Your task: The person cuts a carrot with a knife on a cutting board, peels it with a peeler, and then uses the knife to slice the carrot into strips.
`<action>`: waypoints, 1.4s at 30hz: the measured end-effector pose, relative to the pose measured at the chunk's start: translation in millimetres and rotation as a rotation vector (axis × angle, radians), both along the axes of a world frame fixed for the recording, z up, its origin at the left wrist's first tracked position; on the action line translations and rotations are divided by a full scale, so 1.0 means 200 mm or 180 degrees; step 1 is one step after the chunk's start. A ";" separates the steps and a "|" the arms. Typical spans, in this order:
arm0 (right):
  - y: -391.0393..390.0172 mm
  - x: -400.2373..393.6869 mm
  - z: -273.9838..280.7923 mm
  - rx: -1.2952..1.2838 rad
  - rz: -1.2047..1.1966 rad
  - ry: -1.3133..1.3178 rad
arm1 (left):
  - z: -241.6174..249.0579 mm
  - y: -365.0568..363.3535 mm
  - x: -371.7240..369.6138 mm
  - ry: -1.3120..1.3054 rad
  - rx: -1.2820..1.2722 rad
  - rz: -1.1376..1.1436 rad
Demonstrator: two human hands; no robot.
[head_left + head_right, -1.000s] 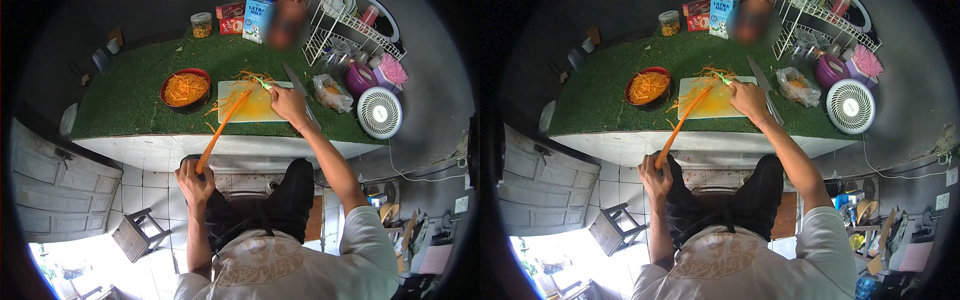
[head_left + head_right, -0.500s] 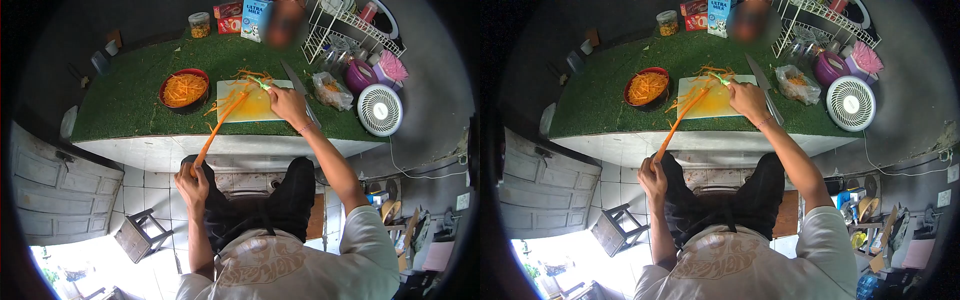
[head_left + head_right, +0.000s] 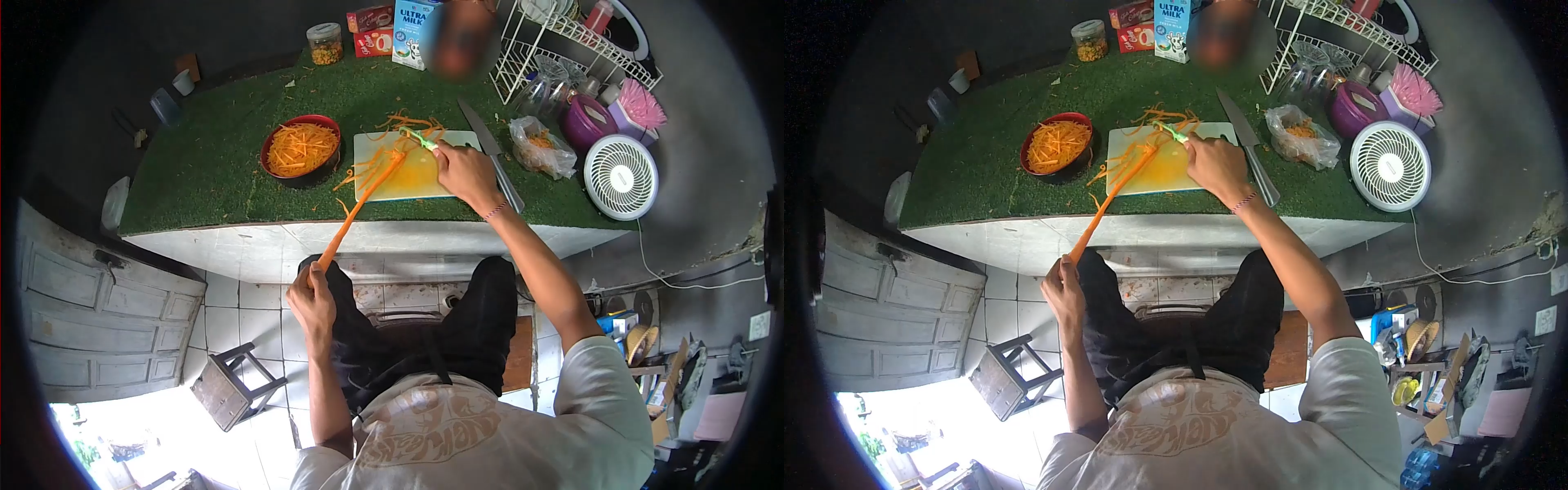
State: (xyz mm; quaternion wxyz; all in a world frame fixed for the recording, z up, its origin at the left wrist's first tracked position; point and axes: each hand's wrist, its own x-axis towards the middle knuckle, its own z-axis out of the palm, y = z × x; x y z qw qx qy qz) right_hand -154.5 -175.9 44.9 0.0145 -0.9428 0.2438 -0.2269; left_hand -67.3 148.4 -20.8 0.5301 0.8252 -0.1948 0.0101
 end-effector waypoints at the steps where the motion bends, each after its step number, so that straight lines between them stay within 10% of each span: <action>1: -0.02 -0.01 0.00 0.0019 0.0042 -0.0077 | 0.01 0.01 0.00 0.0043 0.0006 0.0004; 42: 0.09 -0.10 0.01 0.0107 -0.0006 -0.0025 | 0.03 0.02 -0.06 -0.0929 0.0518 -0.0106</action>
